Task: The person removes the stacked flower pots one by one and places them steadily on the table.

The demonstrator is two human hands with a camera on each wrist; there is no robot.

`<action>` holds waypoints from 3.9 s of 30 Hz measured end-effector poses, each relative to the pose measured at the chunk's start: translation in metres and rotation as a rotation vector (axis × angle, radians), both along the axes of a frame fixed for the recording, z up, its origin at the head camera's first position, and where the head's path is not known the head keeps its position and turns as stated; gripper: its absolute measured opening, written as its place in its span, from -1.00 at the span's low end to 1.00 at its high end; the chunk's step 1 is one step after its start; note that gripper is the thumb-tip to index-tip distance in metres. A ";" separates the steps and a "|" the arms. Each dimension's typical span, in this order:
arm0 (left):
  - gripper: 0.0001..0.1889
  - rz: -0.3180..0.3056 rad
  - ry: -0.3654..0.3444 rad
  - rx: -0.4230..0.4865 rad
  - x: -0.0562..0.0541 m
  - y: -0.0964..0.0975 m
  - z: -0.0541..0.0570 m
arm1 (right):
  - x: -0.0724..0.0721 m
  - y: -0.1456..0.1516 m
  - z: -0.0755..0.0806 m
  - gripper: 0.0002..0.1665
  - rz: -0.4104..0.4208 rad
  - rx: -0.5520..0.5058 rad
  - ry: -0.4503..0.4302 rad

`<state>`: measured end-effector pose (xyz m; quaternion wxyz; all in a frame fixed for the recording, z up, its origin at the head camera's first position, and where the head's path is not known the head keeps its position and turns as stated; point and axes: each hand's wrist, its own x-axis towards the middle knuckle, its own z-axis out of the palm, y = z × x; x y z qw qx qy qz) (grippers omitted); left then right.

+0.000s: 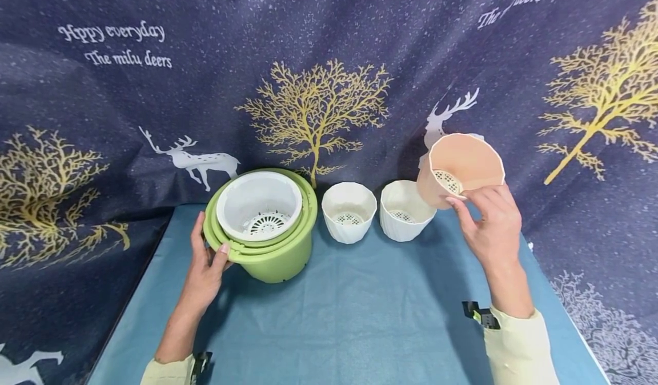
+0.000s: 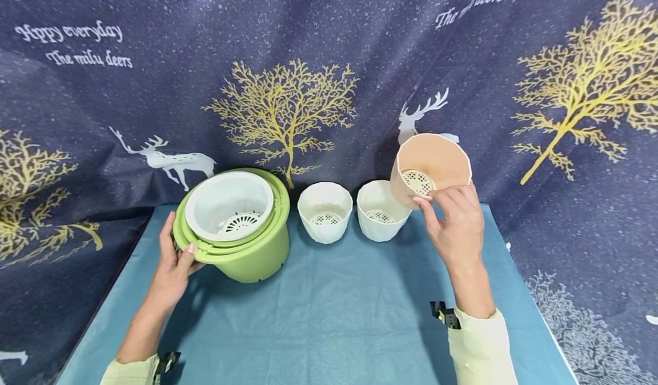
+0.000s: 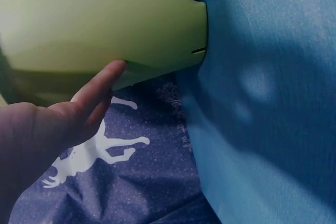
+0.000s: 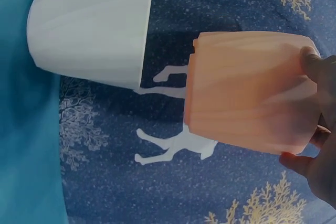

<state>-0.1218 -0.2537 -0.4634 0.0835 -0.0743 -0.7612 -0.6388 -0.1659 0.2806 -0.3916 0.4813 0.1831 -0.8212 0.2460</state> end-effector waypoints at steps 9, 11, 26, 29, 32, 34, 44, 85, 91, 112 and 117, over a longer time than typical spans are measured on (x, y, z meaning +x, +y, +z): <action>-0.18 0.001 0.006 -0.004 0.000 0.000 0.000 | 0.001 0.009 -0.005 -0.70 -0.029 0.009 -0.002; -0.18 -0.001 0.004 -0.001 0.000 0.000 0.000 | 0.002 0.011 -0.007 -0.71 -0.034 0.013 -0.005; -0.19 0.011 0.014 -0.017 -0.001 0.001 -0.001 | 0.001 0.028 -0.014 -0.73 -0.094 0.019 -0.037; -0.19 0.017 0.007 -0.025 -0.001 0.001 0.000 | 0.000 0.031 -0.016 -0.72 -0.096 0.019 -0.035; -0.19 0.021 0.001 -0.029 -0.001 0.001 0.000 | -0.001 0.034 -0.019 -0.71 -0.098 0.020 -0.038; -0.18 0.018 0.001 -0.025 0.000 0.000 0.000 | -0.001 0.036 -0.021 -0.71 -0.099 0.019 -0.042; -0.18 0.010 0.012 0.007 0.001 0.001 -0.002 | -0.004 0.043 -0.035 -0.70 -0.123 0.031 -0.084; -0.19 0.006 0.002 0.007 0.002 0.002 0.001 | -0.023 0.064 -0.101 -0.71 -0.220 0.074 -0.321; -0.18 0.007 0.003 0.006 0.003 0.002 0.000 | -0.023 0.064 -0.105 -0.71 -0.236 0.083 -0.343; -0.18 -0.016 0.004 0.023 0.001 0.001 0.000 | -0.028 0.065 -0.106 -0.71 -0.155 0.088 -0.348; -0.18 -0.017 0.000 0.020 0.001 0.001 0.001 | -0.027 0.065 -0.108 -0.70 -0.147 0.099 -0.354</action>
